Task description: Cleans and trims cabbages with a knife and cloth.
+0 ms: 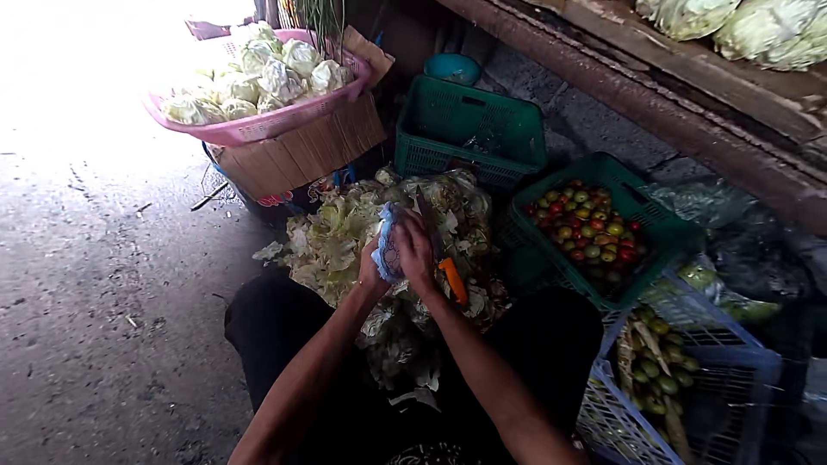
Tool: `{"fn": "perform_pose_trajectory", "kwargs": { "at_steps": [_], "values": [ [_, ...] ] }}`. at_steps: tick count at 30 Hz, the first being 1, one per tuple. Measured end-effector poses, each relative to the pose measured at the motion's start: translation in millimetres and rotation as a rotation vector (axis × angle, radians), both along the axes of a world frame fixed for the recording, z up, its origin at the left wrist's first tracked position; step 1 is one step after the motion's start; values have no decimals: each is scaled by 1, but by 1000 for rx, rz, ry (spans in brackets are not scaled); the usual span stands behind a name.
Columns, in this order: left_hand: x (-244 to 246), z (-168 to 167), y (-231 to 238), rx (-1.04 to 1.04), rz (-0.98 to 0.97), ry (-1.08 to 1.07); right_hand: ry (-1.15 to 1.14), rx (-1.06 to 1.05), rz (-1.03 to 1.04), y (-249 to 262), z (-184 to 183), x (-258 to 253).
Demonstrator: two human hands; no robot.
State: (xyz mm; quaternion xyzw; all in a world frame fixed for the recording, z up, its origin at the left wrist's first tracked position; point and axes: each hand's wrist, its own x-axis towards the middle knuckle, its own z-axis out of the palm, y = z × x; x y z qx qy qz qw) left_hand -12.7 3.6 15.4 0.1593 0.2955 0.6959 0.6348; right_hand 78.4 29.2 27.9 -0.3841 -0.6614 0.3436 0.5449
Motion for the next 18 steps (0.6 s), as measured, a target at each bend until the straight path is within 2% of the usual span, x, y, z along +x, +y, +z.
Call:
{"fn": "perform_pose_trajectory", "kwargs": {
  "at_steps": [2,3,4,5,7,9,11,15,16,18],
  "values": [
    [-1,-2,8,47,17,-48,433,-378,104,10,7,11],
    [-1,4,9,36,39,-85,570,-480,127,16,10,18],
    [0,10,9,28,48,-105,586,-492,129,20,9,22],
    [1,14,8,38,41,-96,484,-435,118,20,5,21],
    [4,9,6,75,-13,-54,125,-198,86,8,7,13],
    [4,-1,5,109,-63,-80,2,-95,-11,-2,7,4],
    [5,-2,5,97,-46,-84,48,-88,-105,-2,1,-3],
    [6,3,9,66,27,-19,445,-508,-16,18,3,13],
    [5,3,9,69,28,9,489,-512,-9,19,6,18],
    [3,4,8,75,33,100,331,-271,-23,13,13,22]
  ]
}}
